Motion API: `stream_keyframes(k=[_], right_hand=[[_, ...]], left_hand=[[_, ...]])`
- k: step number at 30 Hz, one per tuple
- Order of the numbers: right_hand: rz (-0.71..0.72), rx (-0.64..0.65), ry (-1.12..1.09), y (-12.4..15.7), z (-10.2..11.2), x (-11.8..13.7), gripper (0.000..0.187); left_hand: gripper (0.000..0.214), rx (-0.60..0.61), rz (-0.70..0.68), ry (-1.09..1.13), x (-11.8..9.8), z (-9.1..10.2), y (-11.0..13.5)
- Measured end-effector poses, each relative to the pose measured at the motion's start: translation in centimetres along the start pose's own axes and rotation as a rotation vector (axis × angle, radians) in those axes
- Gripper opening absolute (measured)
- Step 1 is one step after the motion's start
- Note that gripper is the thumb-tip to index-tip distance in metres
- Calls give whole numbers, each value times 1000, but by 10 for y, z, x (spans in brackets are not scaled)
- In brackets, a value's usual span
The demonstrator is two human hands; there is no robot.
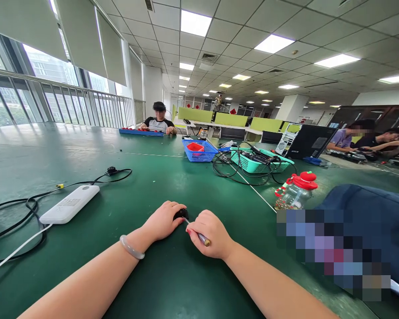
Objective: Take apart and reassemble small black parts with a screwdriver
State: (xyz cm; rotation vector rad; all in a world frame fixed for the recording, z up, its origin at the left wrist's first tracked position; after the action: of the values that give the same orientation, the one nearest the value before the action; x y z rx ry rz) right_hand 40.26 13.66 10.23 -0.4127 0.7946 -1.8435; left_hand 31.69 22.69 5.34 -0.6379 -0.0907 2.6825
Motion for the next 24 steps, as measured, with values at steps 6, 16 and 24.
stream_keyframes(k=[6,16,24], right_hand=[[10,-22,7,1,2,0,22],[20,45,26,-2,-2,1,25],[99,179,64,0,-21,10,17]], left_hand=[[38,12,13,20,0,0,0],[39,25,14,10,1,-1,-1],[37,17,27,52,1,1,-1]])
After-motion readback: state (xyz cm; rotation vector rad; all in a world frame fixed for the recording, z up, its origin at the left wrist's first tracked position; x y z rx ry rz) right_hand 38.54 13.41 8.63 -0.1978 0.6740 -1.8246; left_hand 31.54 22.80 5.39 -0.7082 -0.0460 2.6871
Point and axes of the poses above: each hand's wrist, its own y-axis away from the middle knuckle, its own z-axis out of the back of the hand, x = y × z, the point moved 10 cm from there along -y, towards the middle knuckle, and after that the axes turned 13 degrees about z, right-handed, at the moved point
